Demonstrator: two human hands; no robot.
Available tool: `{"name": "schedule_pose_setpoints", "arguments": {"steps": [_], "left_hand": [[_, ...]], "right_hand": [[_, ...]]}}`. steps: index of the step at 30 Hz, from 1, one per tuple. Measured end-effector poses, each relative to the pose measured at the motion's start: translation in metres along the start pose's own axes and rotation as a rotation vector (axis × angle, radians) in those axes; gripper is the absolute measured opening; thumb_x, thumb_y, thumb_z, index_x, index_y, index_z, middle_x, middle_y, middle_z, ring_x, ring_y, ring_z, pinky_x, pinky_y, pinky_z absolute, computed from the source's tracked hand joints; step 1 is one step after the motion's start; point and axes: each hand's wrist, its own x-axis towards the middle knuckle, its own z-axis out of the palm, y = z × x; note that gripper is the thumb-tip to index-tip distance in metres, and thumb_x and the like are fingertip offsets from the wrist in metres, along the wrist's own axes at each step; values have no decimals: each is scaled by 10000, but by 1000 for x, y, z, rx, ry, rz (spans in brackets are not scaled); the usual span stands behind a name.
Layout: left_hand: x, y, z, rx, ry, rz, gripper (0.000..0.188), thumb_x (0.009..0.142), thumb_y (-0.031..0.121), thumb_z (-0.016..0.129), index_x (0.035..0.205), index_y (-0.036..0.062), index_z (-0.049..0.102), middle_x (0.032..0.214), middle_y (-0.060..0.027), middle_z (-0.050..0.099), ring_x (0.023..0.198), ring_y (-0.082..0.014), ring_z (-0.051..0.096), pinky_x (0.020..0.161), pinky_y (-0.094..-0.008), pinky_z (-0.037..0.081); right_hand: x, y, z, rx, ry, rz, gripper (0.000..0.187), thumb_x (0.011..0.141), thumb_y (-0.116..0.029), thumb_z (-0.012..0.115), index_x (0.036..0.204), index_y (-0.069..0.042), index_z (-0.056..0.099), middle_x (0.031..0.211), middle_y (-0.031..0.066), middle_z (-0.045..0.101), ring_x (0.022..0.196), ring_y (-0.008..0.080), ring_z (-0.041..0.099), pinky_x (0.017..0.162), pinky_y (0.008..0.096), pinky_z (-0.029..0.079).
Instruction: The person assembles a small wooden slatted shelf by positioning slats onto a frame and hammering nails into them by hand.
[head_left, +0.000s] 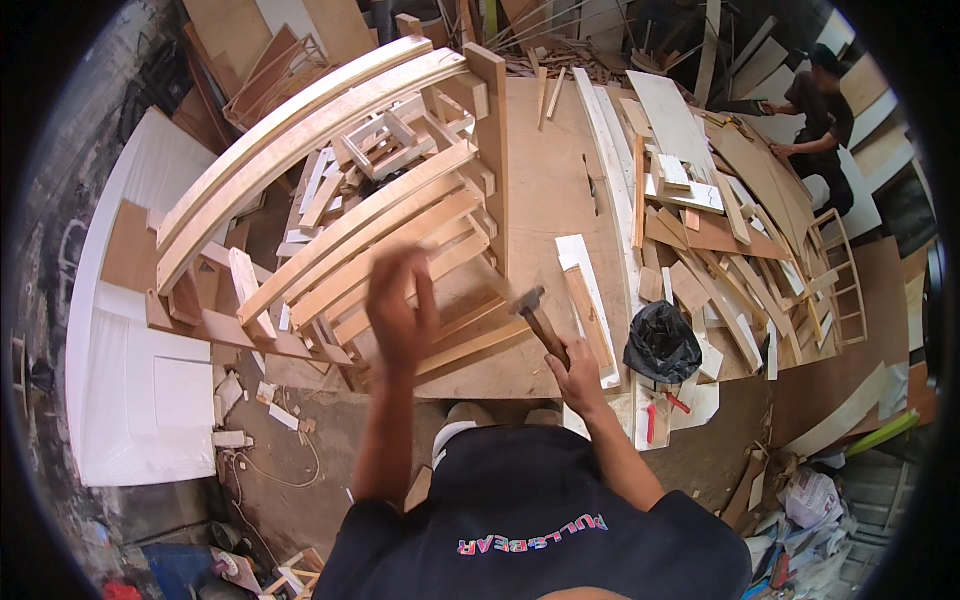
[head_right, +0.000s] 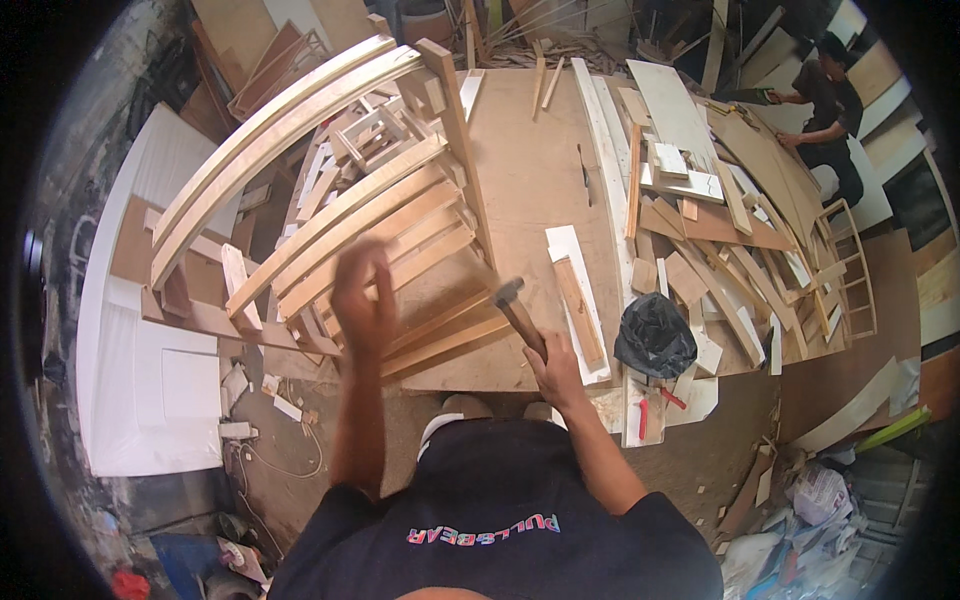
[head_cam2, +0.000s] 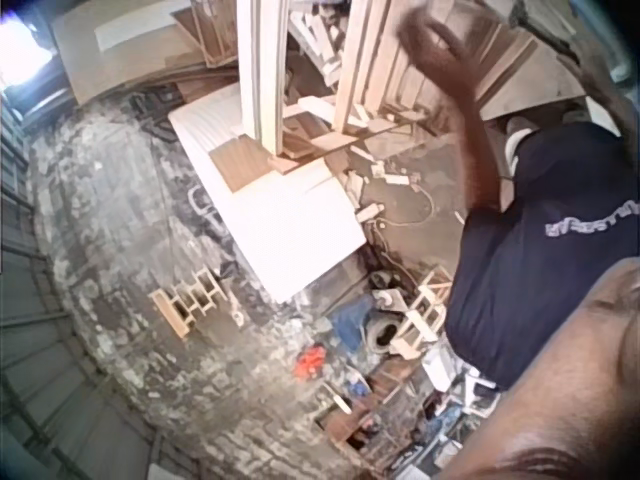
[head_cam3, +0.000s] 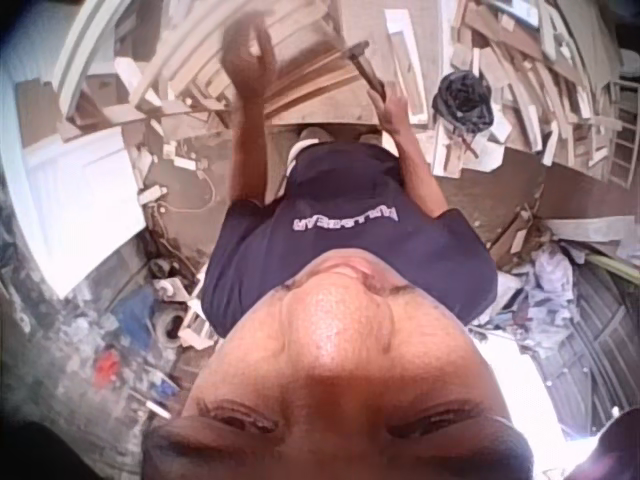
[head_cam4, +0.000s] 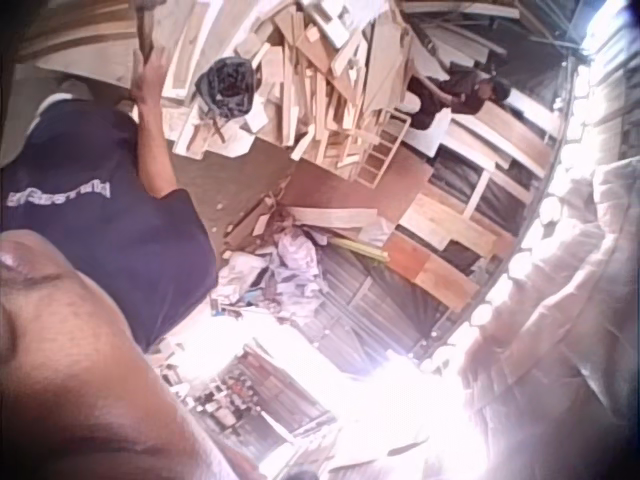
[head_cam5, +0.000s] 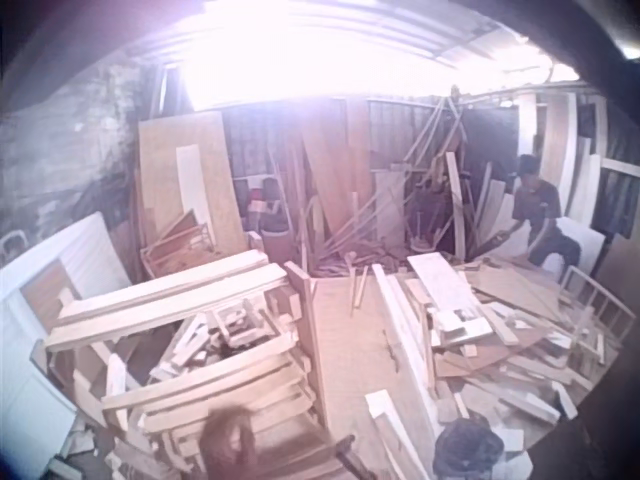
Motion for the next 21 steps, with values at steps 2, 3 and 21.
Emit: {"name": "schedule_pose_setpoints", "arguments": {"steps": [2, 3, 21], "left_hand": [[52, -4, -15, 118, -9, 41, 176, 1031, 82, 603, 1143, 32, 730, 1064, -163, 726, 1019, -373, 690, 926, -442, 554], [75, -10, -23, 193, -40, 64, 187, 1043, 97, 597, 1163, 31, 725, 1089, -165, 729, 1028, -380, 688, 936, -445, 552], [109, -80, -10, 506, -753, -356, 515, 1156, 470, 267, 1158, 116, 642, 1081, -211, 761, 1010, -458, 729, 884, -563, 566]], "right_hand": [[17, -54, -27, 33, 6, -53, 415, 969, -181, 737, 1324, -15, 601, 1106, 237, 650, 1037, 455, 641, 922, 500, 510], [35, -75, -36, 53, 10, -95, 420, 967, -171, 739, 1331, -15, 598, 1092, 234, 653, 1021, 452, 646, 913, 499, 513], [203, -219, -50, -324, 137, -393, 588, 1049, -190, 641, 1606, -277, 475, 1015, 218, 676, 859, 426, 713, 765, 502, 578]]}}
